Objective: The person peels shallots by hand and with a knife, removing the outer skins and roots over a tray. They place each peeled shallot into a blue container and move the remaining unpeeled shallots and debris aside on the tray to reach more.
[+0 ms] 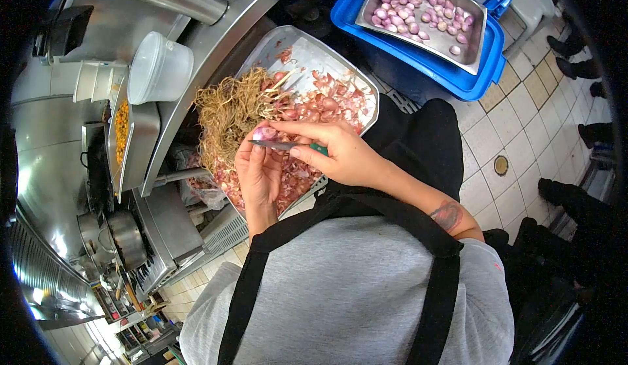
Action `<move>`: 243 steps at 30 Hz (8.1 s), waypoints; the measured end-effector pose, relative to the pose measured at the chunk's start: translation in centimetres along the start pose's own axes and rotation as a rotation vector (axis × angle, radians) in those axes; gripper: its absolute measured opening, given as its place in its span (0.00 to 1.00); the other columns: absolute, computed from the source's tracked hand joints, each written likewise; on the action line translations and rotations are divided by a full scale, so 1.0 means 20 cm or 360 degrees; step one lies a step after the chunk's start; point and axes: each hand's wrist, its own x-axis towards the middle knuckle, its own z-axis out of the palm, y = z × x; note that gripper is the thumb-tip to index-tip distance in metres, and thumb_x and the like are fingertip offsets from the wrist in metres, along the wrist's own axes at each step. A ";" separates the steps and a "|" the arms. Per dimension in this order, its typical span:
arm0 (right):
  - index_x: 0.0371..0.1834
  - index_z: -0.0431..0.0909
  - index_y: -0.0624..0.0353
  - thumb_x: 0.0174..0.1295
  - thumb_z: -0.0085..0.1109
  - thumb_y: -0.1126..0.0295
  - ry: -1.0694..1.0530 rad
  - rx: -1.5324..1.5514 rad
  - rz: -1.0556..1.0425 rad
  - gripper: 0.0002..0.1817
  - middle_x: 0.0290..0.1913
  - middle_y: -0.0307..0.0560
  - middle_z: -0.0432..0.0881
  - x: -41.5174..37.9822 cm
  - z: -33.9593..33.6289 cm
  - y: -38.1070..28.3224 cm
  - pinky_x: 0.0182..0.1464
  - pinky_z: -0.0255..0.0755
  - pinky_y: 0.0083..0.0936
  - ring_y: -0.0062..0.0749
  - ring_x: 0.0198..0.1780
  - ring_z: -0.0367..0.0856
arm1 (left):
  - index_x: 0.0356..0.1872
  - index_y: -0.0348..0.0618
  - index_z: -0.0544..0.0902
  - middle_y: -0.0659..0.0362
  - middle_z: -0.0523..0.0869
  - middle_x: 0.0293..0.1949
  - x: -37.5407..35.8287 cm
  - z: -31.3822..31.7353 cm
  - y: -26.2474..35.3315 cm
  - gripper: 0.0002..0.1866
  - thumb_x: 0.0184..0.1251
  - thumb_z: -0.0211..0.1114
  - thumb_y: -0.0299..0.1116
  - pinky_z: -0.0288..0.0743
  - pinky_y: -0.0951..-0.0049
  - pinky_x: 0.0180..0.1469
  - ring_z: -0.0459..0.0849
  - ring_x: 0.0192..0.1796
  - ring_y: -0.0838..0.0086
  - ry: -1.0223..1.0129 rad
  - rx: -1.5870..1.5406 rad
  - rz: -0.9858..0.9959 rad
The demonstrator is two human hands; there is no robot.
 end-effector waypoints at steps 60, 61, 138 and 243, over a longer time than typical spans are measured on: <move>0.53 0.75 0.60 0.66 0.50 0.72 -0.0057 0.1240 0.0590 0.13 0.24 0.35 0.73 0.03 0.02 0.03 0.15 0.51 0.09 0.10 0.16 0.61 | 0.55 0.32 0.73 0.52 0.82 0.45 -0.05 0.04 0.04 0.20 0.63 0.61 0.28 0.77 0.72 0.48 0.82 0.44 0.70 -0.0023 0.0177 0.0006; 0.53 0.75 0.60 0.66 0.50 0.72 -0.0038 0.1177 0.0531 0.14 0.24 0.35 0.73 0.03 0.03 0.04 0.16 0.52 0.09 0.09 0.17 0.62 | 0.55 0.32 0.72 0.52 0.81 0.45 -0.05 0.04 0.04 0.20 0.62 0.61 0.27 0.77 0.72 0.48 0.82 0.44 0.71 0.0005 0.0229 0.0038; 0.55 0.75 0.58 0.66 0.50 0.73 0.0337 0.0812 0.0296 0.15 0.25 0.33 0.72 0.01 0.05 0.12 0.19 0.56 0.09 0.09 0.20 0.63 | 0.53 0.34 0.71 0.53 0.79 0.47 -0.04 0.00 -0.05 0.21 0.57 0.62 0.16 0.76 0.72 0.52 0.80 0.48 0.70 0.0123 0.0268 0.0122; 0.50 0.79 0.56 0.57 0.57 0.74 0.0111 -0.0429 -0.0329 0.16 0.34 0.52 0.82 0.00 0.05 0.03 0.36 0.72 0.24 0.36 0.30 0.80 | 0.47 0.30 0.78 0.45 0.73 0.55 -0.06 -0.01 0.04 0.19 0.50 0.59 0.09 0.70 0.65 0.59 0.74 0.58 0.61 -0.0080 0.0743 0.0440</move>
